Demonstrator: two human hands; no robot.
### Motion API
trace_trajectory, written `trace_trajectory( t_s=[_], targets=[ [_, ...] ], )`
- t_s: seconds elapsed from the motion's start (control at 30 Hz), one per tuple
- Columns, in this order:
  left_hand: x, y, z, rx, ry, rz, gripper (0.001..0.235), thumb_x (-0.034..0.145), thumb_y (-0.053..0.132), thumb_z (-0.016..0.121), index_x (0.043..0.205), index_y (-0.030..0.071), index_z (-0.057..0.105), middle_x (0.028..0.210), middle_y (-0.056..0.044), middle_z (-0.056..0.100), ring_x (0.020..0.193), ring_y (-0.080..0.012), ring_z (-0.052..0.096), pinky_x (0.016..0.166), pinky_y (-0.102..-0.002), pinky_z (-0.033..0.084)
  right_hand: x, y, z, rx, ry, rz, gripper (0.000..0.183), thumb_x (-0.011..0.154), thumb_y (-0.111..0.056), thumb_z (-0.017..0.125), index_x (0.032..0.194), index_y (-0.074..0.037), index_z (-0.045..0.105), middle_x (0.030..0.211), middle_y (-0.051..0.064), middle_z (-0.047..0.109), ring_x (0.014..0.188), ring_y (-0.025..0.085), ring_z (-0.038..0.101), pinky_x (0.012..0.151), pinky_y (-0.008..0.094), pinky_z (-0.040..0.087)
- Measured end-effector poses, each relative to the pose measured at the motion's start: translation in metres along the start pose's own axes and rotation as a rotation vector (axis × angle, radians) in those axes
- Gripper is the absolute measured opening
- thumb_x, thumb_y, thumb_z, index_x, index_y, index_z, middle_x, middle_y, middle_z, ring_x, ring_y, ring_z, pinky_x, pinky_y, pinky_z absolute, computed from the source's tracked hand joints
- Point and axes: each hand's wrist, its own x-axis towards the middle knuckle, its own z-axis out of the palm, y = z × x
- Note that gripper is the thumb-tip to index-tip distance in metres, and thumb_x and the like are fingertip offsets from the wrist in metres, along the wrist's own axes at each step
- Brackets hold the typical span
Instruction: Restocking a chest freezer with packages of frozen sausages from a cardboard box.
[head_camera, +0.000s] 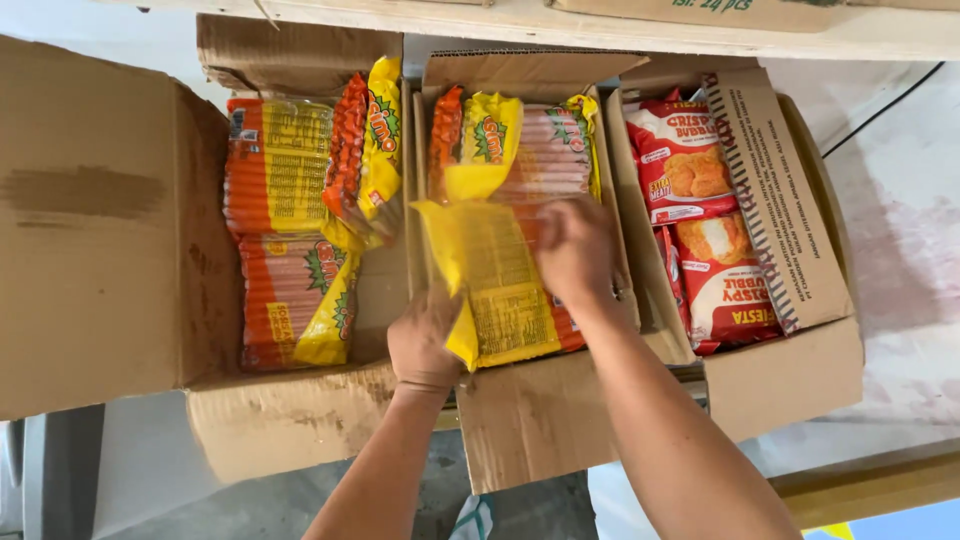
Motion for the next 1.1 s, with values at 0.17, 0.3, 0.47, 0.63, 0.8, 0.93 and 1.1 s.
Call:
trace_trajectory(
  t_s=[0.17, 0.3, 0.47, 0.63, 0.8, 0.93, 1.1],
  targets=[
    [-0.005, -0.001, 0.004, -0.026, 0.042, -0.08, 0.02, 0.097, 0.034, 0.063, 0.104, 0.016, 0.068, 0.088, -0.009, 0.066, 0.08, -0.0341, 0.067, 0.064, -0.047, 0.053, 0.02, -0.036, -0.005, 0.067, -0.093, -0.267, 0.016, 0.087, -0.002, 0.063, 0.103, -0.003, 0.069, 0.114, 0.021, 0.067, 0.112, 0.039, 0.062, 0.099, 0.047, 0.05],
    [0.006, 0.001, -0.003, -0.021, 0.058, -0.174, 0.023, 0.094, 0.035, 0.066, 0.102, 0.014, 0.069, 0.086, -0.009, 0.065, 0.077, -0.0348, 0.066, 0.061, -0.047, 0.052, 0.019, 0.008, 0.0, 0.003, -0.094, 0.024, 0.015, 0.087, 0.001, 0.062, 0.099, -0.002, 0.072, 0.107, 0.02, 0.069, 0.105, 0.037, 0.063, 0.094, 0.046, 0.051],
    [-0.001, 0.005, -0.007, 0.0, 0.073, 0.084, 0.03, 0.087, 0.027, 0.064, 0.114, 0.016, 0.071, 0.092, -0.012, 0.066, 0.08, -0.034, 0.067, 0.062, -0.046, 0.053, 0.012, -0.036, 0.007, 0.05, -0.054, -0.108, 0.016, 0.083, 0.004, 0.06, 0.093, -0.002, 0.069, 0.107, 0.021, 0.068, 0.109, 0.04, 0.062, 0.098, 0.047, 0.049],
    [-0.01, -0.007, 0.006, -0.08, 0.071, -0.094, 0.026, 0.092, 0.032, 0.067, 0.112, 0.017, 0.07, 0.094, -0.008, 0.067, 0.084, -0.0341, 0.067, 0.067, -0.047, 0.053, 0.007, -0.002, 0.014, 0.057, -0.046, -0.085, 0.021, 0.088, -0.001, 0.059, 0.102, -0.007, 0.073, 0.112, 0.02, 0.067, 0.114, 0.04, 0.06, 0.099, 0.047, 0.048],
    [-0.003, -0.003, -0.003, 0.008, 0.115, 0.052, 0.03, 0.086, 0.03, 0.067, 0.113, 0.018, 0.07, 0.103, -0.009, 0.068, 0.085, -0.0333, 0.067, 0.066, -0.045, 0.054, 0.013, 0.0, 0.006, -0.064, -0.058, -0.038, 0.009, 0.086, -0.006, 0.066, 0.092, -0.002, 0.07, 0.103, 0.02, 0.062, 0.105, 0.041, 0.059, 0.093, 0.049, 0.049],
    [-0.009, -0.009, 0.011, -0.055, 0.086, 0.024, 0.037, 0.084, 0.022, 0.063, 0.119, 0.02, 0.072, 0.101, -0.007, 0.066, 0.088, -0.0323, 0.067, 0.07, -0.046, 0.054, -0.003, 0.001, 0.007, -0.019, -0.04, 0.093, 0.01, 0.088, -0.005, 0.064, 0.094, -0.003, 0.071, 0.106, 0.02, 0.061, 0.102, 0.04, 0.06, 0.088, 0.049, 0.05],
    [-0.003, -0.006, 0.003, -0.028, 0.148, 0.096, 0.032, 0.083, 0.023, 0.064, 0.115, 0.017, 0.071, 0.106, -0.008, 0.067, 0.087, -0.0316, 0.066, 0.068, -0.043, 0.054, -0.03, -0.076, 0.001, 0.033, 0.057, -0.132, 0.018, 0.084, 0.002, 0.06, 0.101, 0.0, 0.066, 0.111, 0.02, 0.062, 0.11, 0.041, 0.06, 0.097, 0.049, 0.051]
  ],
)
